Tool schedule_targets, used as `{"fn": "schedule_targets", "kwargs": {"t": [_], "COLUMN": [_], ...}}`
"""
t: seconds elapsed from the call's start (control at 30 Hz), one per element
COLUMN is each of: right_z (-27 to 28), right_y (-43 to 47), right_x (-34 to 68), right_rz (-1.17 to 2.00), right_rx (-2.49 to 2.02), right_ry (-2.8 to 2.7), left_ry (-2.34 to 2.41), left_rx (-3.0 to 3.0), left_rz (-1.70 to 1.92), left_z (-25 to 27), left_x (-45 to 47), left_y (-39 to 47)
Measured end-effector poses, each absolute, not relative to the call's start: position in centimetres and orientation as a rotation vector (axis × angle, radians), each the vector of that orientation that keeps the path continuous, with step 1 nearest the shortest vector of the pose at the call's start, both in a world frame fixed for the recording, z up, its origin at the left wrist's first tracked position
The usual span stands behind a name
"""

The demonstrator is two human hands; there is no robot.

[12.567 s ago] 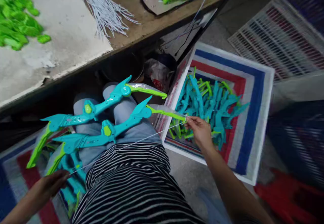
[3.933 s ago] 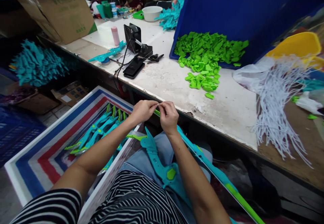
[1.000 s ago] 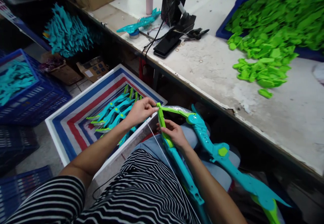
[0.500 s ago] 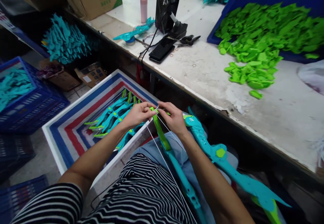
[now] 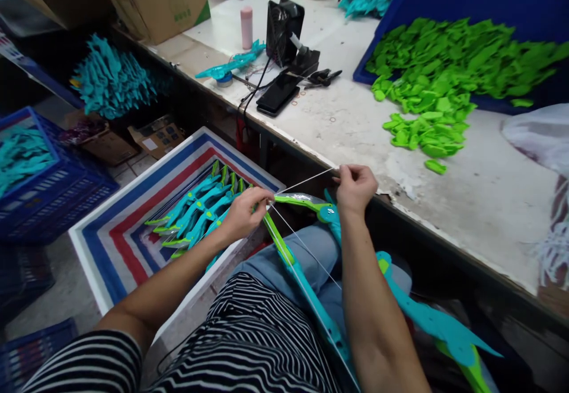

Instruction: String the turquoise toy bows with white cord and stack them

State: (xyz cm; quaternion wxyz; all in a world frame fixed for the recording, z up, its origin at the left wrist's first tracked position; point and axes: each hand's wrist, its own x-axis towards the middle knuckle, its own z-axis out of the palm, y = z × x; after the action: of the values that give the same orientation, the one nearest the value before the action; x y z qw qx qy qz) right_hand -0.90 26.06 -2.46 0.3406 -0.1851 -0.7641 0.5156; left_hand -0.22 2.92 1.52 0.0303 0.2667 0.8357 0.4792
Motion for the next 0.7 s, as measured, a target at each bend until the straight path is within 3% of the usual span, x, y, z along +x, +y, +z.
{"fn": "schedule_targets", "kwargs": {"t": [0.07,0.23,0.3,0.47,0.57,0.7], "right_z": [-1.4,1.0,0.8,-0.1,0.1,0.6], "right_y": [24.8,16.4,14.5,14.1,14.2,14.7], "right_x": [0.3,5.5,6.4,5.6,5.2,5.1], "right_rz": [1.316,1.081,1.077,1.233,1.445,1.620], "right_rx": [-0.502,0.203,0.298,0.211,0.072,-0.085], "right_ry": [-1.885,-2.048,-2.067,-2.045,-1.969,-1.858], "left_ry": [2.448,1.982,2.068,2.457,2.144,1.844], "left_rx": [0.828,0.383,0.364,0.430,0.147,-0.013], "left_rz": [1.478,1.658,1.630,1.595,1.859,1.866], "left_z": [1.8,4.2,5.5,7.4,7.0,6.3], "left_x": [-0.5,-2.4,-2.7,-1.5,-0.5,-0.4], "left_y": [3.4,4.5,4.4,3.7,3.9,4.1]}}
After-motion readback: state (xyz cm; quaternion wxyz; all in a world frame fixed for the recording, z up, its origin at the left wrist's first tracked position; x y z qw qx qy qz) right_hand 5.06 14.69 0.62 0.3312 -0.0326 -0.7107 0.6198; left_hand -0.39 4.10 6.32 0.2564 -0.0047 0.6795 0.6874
